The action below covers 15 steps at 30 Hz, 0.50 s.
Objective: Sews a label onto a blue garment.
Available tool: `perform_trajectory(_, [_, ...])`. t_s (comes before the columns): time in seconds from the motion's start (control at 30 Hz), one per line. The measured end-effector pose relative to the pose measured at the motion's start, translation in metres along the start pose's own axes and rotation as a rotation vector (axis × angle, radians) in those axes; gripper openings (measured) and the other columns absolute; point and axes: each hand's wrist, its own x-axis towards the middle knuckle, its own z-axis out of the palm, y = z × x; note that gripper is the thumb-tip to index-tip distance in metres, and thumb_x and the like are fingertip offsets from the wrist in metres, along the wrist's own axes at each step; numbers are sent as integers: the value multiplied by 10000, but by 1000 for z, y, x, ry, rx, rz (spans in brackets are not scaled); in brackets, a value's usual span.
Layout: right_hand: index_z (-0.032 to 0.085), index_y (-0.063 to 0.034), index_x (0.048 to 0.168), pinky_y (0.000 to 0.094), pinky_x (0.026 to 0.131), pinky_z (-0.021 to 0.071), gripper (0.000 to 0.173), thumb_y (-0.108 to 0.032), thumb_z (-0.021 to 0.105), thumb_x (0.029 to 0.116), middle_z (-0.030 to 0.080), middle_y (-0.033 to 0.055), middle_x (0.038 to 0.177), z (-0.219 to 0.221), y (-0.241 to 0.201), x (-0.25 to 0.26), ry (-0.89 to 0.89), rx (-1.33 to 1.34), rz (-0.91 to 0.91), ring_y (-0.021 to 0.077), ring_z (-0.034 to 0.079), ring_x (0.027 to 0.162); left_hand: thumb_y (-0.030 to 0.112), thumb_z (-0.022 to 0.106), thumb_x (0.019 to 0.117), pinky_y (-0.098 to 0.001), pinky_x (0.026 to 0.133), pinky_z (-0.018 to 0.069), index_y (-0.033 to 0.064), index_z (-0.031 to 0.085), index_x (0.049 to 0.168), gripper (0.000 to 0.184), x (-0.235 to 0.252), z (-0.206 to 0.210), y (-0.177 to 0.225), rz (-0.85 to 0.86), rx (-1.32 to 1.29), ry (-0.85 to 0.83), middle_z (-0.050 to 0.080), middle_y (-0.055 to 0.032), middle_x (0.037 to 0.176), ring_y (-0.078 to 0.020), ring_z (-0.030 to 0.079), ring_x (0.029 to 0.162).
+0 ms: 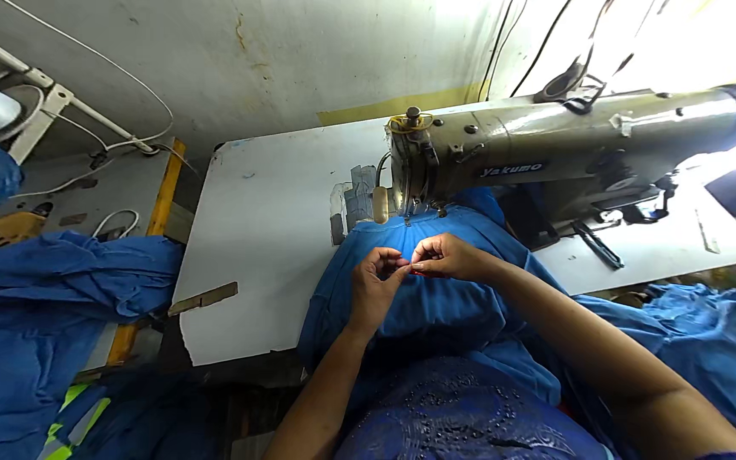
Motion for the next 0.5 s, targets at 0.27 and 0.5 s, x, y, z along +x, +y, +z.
perform_trajectory(0.27, [678, 32, 1095, 158, 766, 482, 208, -146, 590, 1033, 669, 41, 933, 4, 8, -11, 45, -132, -98, -17, 584, 806, -92, 741, 825, -228, 718, 598, -20, 522, 1120, 374, 6, -3, -2, -83, -87, -39, 752, -20, 827, -74, 724, 730])
perform_trajectory(0.5, [678, 47, 1085, 197, 642, 511, 175, -94, 600, 1018, 683, 68, 866, -8, 20, 0, 372, -72, -1, 33, 608, 677, -56, 696, 864, -229, 704, 580, -45, 511, 1001, 230, 46, 2, -19, 24, 143, 40, 708, -58, 802, -58, 693, 711])
